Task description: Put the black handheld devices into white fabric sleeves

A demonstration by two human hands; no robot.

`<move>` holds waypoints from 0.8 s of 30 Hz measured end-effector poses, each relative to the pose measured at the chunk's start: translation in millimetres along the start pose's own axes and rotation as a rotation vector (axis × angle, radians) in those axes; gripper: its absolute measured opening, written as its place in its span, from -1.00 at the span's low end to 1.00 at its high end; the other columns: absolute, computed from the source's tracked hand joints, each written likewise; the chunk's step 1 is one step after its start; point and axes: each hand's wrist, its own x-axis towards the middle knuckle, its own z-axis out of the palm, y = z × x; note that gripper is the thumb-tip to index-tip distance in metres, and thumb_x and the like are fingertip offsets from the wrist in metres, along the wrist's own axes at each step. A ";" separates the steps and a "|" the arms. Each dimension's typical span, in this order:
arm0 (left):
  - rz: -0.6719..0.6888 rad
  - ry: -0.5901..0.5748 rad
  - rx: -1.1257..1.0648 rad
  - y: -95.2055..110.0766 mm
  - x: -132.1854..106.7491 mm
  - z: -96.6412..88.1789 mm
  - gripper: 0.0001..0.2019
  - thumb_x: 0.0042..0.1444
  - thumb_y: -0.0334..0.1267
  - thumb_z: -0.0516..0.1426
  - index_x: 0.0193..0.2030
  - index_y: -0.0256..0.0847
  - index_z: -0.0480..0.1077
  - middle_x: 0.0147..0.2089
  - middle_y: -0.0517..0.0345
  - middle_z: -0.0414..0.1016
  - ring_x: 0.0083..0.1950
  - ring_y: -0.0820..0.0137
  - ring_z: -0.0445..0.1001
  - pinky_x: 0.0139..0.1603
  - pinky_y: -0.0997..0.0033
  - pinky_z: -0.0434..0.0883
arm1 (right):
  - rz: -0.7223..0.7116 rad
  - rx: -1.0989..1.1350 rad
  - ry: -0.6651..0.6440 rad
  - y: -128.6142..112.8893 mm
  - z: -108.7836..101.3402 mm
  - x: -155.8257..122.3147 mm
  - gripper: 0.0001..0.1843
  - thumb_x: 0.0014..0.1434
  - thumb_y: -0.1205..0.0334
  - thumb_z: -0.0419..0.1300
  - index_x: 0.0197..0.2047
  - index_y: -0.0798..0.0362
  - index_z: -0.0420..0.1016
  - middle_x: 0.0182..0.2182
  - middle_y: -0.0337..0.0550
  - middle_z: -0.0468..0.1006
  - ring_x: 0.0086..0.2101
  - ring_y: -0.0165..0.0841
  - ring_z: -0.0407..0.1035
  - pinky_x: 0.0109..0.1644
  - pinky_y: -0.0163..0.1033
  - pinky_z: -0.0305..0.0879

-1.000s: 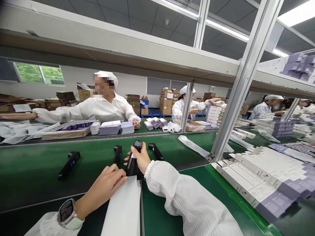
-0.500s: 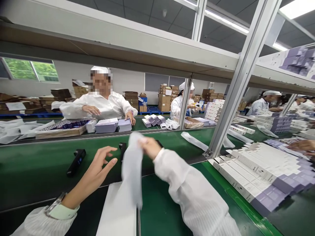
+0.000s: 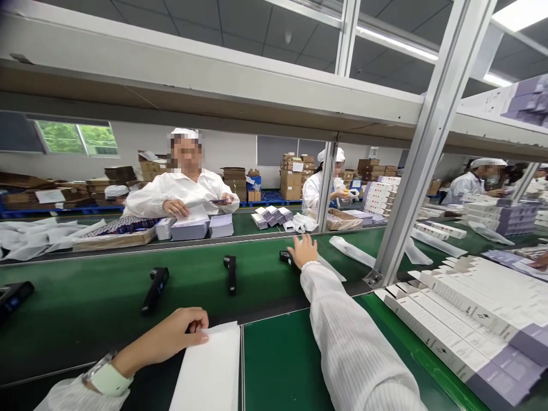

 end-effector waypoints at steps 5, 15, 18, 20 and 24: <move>-0.004 0.021 0.087 11.5 -4.6 -1.1 -0.71 -0.04 -0.01 -0.03 -0.48 -0.22 0.26 -0.42 0.19 0.20 -0.41 0.41 0.19 -0.49 0.51 0.08 | 0.059 -0.021 -0.270 -9.9 24.4 -11.4 -0.30 -0.13 0.38 0.17 0.10 0.13 0.04 -0.11 0.17 0.25 -0.10 -0.08 0.15 -0.07 -0.03 0.03; 0.085 0.108 0.016 18.7 -4.1 8.6 -0.70 0.02 -0.07 -0.09 -0.43 -0.19 0.35 -0.42 0.16 0.32 -0.41 0.38 0.28 -0.48 0.49 0.12 | -0.211 0.643 0.036 -21.6 -90.1 -33.2 -0.27 0.07 0.28 -0.03 0.18 0.04 -0.43 -0.02 -0.04 0.20 -0.08 -0.38 0.19 -0.02 -0.22 0.13; 0.093 0.125 0.049 21.2 -10.3 11.1 -0.71 0.06 -0.07 -0.15 -0.35 -0.15 0.30 -0.46 0.19 0.29 -0.47 0.40 0.26 -0.51 0.48 0.10 | -0.318 0.885 0.162 -21.3 -108.3 -66.1 -0.43 0.01 0.23 0.06 0.10 0.02 -0.02 0.02 -0.05 0.12 -0.02 -0.31 0.13 0.04 -0.16 0.08; 0.138 0.163 0.119 19.5 -12.1 13.8 -0.73 0.08 -0.10 -0.16 -0.38 -0.14 0.28 -0.43 0.18 0.28 -0.41 0.38 0.26 -0.45 0.47 0.14 | -0.292 0.872 0.105 -14.5 -107.2 -83.1 -0.53 -0.01 0.23 0.08 0.00 0.04 0.11 -0.03 -0.03 0.18 -0.05 -0.28 0.17 0.01 -0.14 0.12; 0.250 0.234 0.251 11.5 -9.2 18.7 -0.77 0.07 -0.16 -0.09 -0.46 -0.17 0.29 -0.28 0.10 0.27 -0.22 0.31 0.21 -0.27 0.39 0.17 | -0.277 0.923 0.042 -13.6 -110.4 -90.7 -0.58 0.00 0.24 0.07 -0.04 0.02 0.10 -0.12 -0.03 0.25 -0.18 -0.29 0.29 -0.07 -0.10 0.19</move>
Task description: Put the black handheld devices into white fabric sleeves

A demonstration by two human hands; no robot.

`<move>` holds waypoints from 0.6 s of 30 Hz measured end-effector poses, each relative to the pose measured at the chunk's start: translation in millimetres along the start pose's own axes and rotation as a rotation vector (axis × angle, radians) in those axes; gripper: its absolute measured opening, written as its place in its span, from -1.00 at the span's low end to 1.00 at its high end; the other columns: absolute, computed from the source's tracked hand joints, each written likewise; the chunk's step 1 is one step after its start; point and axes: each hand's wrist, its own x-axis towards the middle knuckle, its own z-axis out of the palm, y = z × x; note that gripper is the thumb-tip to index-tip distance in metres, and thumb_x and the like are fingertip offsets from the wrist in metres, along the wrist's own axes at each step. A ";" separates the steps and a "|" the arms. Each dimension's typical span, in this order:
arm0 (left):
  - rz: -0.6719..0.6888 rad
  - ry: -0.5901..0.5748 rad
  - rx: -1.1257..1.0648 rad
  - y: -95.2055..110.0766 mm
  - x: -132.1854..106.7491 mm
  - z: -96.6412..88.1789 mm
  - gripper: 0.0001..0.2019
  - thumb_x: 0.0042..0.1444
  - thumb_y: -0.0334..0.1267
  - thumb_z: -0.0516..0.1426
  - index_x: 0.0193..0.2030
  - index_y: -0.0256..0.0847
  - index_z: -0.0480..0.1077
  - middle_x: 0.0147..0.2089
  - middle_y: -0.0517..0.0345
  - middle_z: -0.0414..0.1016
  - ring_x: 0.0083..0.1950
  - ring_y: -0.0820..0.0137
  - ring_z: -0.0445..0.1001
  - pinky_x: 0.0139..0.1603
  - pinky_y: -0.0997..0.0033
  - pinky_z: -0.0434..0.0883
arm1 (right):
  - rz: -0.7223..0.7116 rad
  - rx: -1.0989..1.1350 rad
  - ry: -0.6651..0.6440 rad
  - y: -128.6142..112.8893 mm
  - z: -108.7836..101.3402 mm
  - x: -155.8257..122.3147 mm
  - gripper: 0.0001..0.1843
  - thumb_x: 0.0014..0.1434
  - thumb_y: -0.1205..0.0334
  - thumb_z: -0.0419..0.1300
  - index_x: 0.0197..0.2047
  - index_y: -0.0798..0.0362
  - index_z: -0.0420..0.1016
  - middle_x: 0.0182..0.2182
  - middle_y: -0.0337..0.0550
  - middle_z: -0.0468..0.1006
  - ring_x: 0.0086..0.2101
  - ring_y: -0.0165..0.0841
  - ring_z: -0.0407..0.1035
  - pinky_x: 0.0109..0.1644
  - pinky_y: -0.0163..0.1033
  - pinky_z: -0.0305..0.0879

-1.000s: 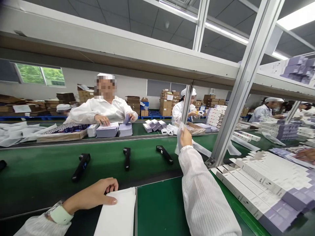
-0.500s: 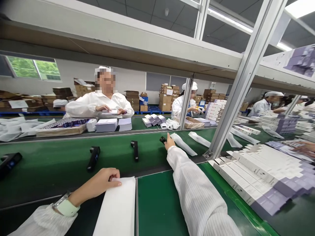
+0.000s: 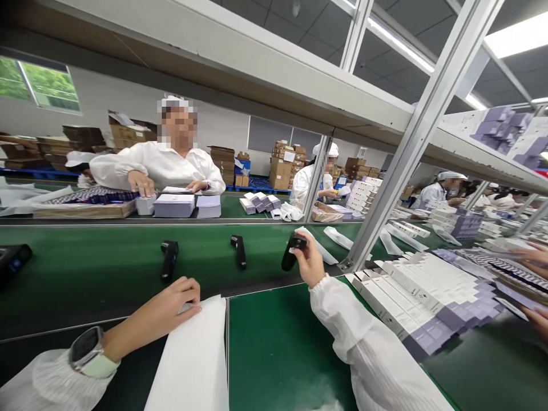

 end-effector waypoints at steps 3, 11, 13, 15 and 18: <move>0.064 0.017 0.050 0.1 1.2 1.4 -0.77 0.08 -0.15 -0.08 -0.43 -0.17 0.32 -0.28 0.10 0.27 -0.22 0.31 0.19 -0.25 0.36 0.17 | -0.033 0.173 0.149 -22.8 12.9 11.4 -0.56 0.00 0.25 0.08 -0.04 -0.06 0.05 -0.13 -0.10 0.25 -0.19 -0.30 0.30 -0.07 -0.09 0.19; 0.037 -0.070 -0.018 14.8 -0.4 -3.8 -0.75 0.09 -0.11 -0.09 -0.42 -0.17 0.30 -0.41 0.16 0.25 -0.32 0.38 0.22 -0.37 0.45 0.17 | 0.378 0.701 -0.104 -37.2 107.8 2.4 -0.58 -0.04 0.18 0.14 -0.11 -0.11 0.07 -0.24 -0.19 0.31 -0.25 -0.33 0.32 -0.20 -0.14 0.28; 0.004 -0.047 -0.015 15.4 -1.0 -5.0 -0.75 0.08 -0.09 -0.09 -0.43 -0.17 0.28 -0.42 0.18 0.21 -0.36 0.40 0.22 -0.39 0.46 0.16 | 0.426 0.746 -0.164 -33.5 121.0 -0.5 -0.58 -0.05 0.17 0.16 -0.13 -0.10 0.09 -0.26 -0.20 0.31 -0.27 -0.35 0.33 -0.20 -0.15 0.28; -0.011 -0.017 -0.031 16.2 -1.1 -6.9 -0.76 0.06 -0.08 -0.07 -0.45 -0.18 0.25 -0.44 0.21 0.19 -0.37 0.42 0.22 -0.38 0.47 0.15 | 0.470 0.776 -0.217 -32.6 126.8 -1.3 -0.60 -0.07 0.17 0.17 -0.16 -0.10 0.10 -0.27 -0.22 0.30 -0.30 -0.37 0.33 -0.21 -0.16 0.28; -0.047 0.019 -0.099 20.2 0.4 -11.4 -0.75 0.05 -0.06 -0.05 -0.48 -0.18 0.21 -0.46 0.23 0.19 -0.36 0.43 0.21 -0.38 0.48 0.15 | 0.550 0.781 -0.301 -34.4 128.5 -1.4 -0.59 -0.09 0.14 0.19 -0.18 -0.08 0.12 -0.30 -0.24 0.29 -0.36 -0.40 0.32 -0.27 -0.18 0.29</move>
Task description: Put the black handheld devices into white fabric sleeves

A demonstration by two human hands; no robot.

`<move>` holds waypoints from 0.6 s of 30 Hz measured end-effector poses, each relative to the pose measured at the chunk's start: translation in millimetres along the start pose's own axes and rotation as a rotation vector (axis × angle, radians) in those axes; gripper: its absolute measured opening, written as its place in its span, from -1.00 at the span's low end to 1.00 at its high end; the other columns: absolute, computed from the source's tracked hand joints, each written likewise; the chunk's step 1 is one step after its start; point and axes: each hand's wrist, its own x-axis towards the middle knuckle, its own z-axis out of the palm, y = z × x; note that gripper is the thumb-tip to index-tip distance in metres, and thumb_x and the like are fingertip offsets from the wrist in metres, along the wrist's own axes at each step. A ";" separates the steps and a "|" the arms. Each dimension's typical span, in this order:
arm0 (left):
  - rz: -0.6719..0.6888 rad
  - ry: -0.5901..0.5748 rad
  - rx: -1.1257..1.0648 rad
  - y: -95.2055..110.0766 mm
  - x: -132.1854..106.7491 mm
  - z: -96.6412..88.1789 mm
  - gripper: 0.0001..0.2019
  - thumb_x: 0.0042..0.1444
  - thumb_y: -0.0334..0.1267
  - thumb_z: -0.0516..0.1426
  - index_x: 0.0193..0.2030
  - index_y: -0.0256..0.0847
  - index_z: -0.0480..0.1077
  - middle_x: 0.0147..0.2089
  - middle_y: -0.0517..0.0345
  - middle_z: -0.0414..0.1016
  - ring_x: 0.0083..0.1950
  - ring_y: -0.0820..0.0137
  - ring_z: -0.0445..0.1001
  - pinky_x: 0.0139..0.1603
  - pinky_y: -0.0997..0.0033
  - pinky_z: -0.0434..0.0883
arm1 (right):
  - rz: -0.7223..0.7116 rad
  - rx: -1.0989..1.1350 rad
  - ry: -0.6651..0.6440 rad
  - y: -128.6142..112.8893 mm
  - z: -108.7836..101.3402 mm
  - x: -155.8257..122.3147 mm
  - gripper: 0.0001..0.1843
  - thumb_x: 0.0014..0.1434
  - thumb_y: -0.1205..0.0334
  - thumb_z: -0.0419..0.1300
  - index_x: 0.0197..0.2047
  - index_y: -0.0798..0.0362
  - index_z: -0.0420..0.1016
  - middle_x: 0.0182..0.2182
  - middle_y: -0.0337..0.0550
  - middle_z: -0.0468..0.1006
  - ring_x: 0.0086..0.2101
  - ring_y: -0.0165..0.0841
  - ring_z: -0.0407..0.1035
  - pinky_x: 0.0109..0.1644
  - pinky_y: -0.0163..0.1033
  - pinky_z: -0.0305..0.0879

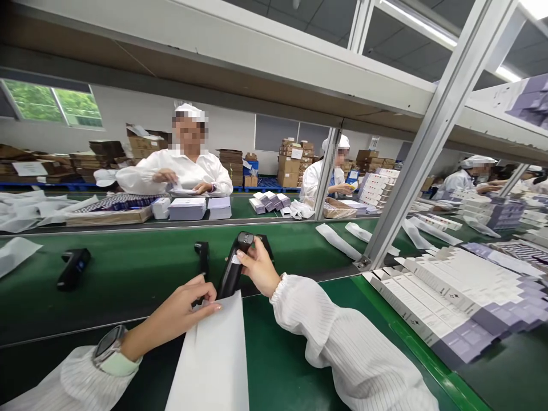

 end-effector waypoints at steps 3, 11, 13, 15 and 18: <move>-0.044 0.113 -0.066 8.2 3.6 -5.3 -0.73 0.06 -0.06 -0.08 -0.50 -0.19 0.19 -0.48 0.23 0.20 -0.37 0.42 0.20 -0.42 0.49 0.15 | 0.153 -0.052 -0.114 2.0 0.4 -1.6 -0.66 -0.07 0.05 0.15 -0.24 -0.03 0.17 -0.37 -0.26 0.28 -0.41 -0.45 0.29 -0.33 -0.22 0.27; -0.041 0.387 -0.151 21.8 14.4 -14.1 -0.78 0.07 -0.14 -0.05 -0.50 -0.19 0.18 -0.48 0.24 0.16 -0.37 0.44 0.19 -0.41 0.51 0.16 | 0.358 0.032 -0.551 21.6 3.5 -20.6 -0.56 -0.14 0.03 0.20 -0.25 0.16 0.33 -0.36 -0.17 0.34 -0.33 -0.44 0.27 -0.14 -0.24 0.15; -0.071 0.388 -0.189 20.2 15.7 -14.8 -0.77 0.07 -0.11 -0.06 -0.49 -0.19 0.17 -0.48 0.24 0.14 -0.41 0.45 0.18 -0.42 0.51 0.16 | 0.382 0.159 -0.472 22.4 10.4 -25.9 -0.57 -0.06 -0.04 0.11 -0.23 0.14 0.32 -0.34 -0.13 0.36 -0.32 -0.41 0.30 -0.13 -0.18 0.16; -0.086 0.382 -0.214 16.6 16.4 -15.6 -0.77 0.06 -0.08 -0.06 -0.46 -0.19 0.18 -0.45 0.22 0.16 -0.39 0.44 0.18 -0.40 0.50 0.18 | 0.375 0.154 -0.432 16.9 12.6 -24.3 -0.59 -0.05 -0.05 0.10 -0.31 0.17 0.33 -0.38 -0.08 0.40 -0.37 -0.36 0.34 -0.18 -0.13 0.19; -0.126 0.342 -0.213 5.7 15.5 -15.4 -0.77 0.06 -0.05 -0.08 -0.30 -0.15 0.20 -0.30 0.17 0.22 -0.28 0.40 0.22 -0.33 0.48 0.19 | 0.165 -0.007 -0.265 -9.5 -11.3 -2.9 -0.62 -0.10 -0.03 0.14 -0.44 0.18 0.32 -0.53 -0.08 0.43 -0.48 -0.30 0.35 -0.33 -0.13 0.25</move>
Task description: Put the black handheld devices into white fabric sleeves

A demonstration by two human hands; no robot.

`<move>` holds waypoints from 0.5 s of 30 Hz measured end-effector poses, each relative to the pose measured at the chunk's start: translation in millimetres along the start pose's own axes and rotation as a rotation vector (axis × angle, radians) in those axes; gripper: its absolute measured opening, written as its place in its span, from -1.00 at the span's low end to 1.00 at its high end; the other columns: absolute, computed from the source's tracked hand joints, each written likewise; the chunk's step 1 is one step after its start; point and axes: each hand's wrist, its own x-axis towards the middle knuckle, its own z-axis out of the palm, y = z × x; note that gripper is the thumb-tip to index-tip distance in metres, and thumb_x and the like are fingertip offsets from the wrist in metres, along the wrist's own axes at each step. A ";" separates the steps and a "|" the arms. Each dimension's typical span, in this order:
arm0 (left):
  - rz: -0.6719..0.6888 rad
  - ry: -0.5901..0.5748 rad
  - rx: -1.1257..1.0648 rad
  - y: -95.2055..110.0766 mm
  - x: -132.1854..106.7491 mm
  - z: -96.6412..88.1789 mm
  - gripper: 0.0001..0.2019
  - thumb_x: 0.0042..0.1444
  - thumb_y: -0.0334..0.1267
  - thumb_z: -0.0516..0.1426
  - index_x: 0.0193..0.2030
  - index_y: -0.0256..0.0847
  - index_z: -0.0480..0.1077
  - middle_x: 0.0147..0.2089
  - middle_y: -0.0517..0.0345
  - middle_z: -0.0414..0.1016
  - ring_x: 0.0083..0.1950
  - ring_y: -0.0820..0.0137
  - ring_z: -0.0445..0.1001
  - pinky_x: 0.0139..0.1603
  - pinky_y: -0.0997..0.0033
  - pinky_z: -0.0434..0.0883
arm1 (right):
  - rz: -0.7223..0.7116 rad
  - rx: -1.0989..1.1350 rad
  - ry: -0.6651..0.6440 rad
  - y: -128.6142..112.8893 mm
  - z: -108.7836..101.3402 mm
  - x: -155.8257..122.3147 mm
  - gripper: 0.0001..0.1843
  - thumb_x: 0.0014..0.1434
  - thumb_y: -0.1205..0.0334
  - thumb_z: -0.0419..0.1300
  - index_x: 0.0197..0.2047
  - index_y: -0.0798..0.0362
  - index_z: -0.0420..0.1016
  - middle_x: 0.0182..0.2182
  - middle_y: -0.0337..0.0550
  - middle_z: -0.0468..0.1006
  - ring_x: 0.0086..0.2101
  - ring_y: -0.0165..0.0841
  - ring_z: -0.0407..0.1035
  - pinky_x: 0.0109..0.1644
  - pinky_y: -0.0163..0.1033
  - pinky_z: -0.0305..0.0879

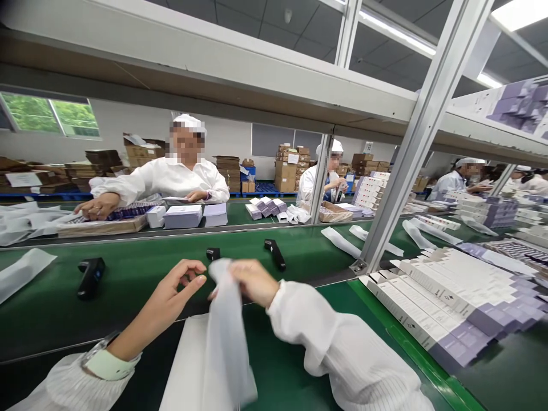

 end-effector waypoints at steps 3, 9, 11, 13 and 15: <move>-0.070 -0.259 0.067 -17.1 -2.0 0.4 -0.71 -0.02 0.01 -0.02 -0.25 -0.14 0.23 -0.25 0.16 0.24 -0.22 0.36 0.23 -0.31 0.45 0.19 | -0.436 -0.205 0.519 -46.4 -67.8 12.0 -0.63 -0.06 -0.04 0.08 -0.36 0.13 0.30 -0.54 -0.14 0.43 -0.51 -0.37 0.32 -0.35 -0.21 0.25; -0.131 -0.586 0.137 -40.2 -1.4 9.7 -0.72 -0.13 -0.05 0.07 -0.36 -0.23 0.30 -0.35 0.17 0.25 -0.32 0.39 0.22 -0.39 0.49 0.16 | -0.406 -1.127 1.264 -81.3 -189.3 16.6 -0.46 0.14 0.02 -0.40 -0.25 0.19 0.24 -0.43 -0.02 0.39 -0.38 -0.33 0.30 -0.29 -0.23 0.19; -0.162 -0.621 0.126 -40.3 1.7 9.5 -0.72 -0.14 -0.06 0.09 -0.37 -0.23 0.30 -0.36 0.18 0.24 -0.35 0.41 0.21 -0.44 0.52 0.14 | -0.318 -1.237 1.249 -67.3 -203.1 18.5 -0.59 0.14 0.07 -0.25 -0.32 0.17 0.29 -0.42 -0.01 0.39 -0.31 -0.29 0.28 -0.23 -0.22 0.14; -0.198 -0.661 0.114 -36.0 3.7 5.9 -0.70 -0.17 -0.05 0.11 -0.35 -0.23 0.30 -0.38 0.19 0.24 -0.35 0.41 0.20 -0.44 0.53 0.13 | -0.247 -1.257 1.191 -49.7 -207.4 22.5 -0.74 0.07 0.13 -0.05 -0.39 0.15 0.32 -0.44 0.00 0.39 -0.30 -0.26 0.27 -0.20 -0.20 0.11; -0.227 -0.696 0.092 -27.7 3.7 -0.4 -0.67 -0.17 -0.03 0.11 -0.32 -0.22 0.31 -0.35 0.18 0.25 -0.32 0.40 0.19 -0.41 0.53 0.14 | -0.185 -1.275 1.141 -32.0 -207.0 26.2 -0.84 -0.01 0.21 0.08 -0.43 0.14 0.34 -0.42 0.04 0.39 -0.25 -0.22 0.25 -0.16 -0.16 0.06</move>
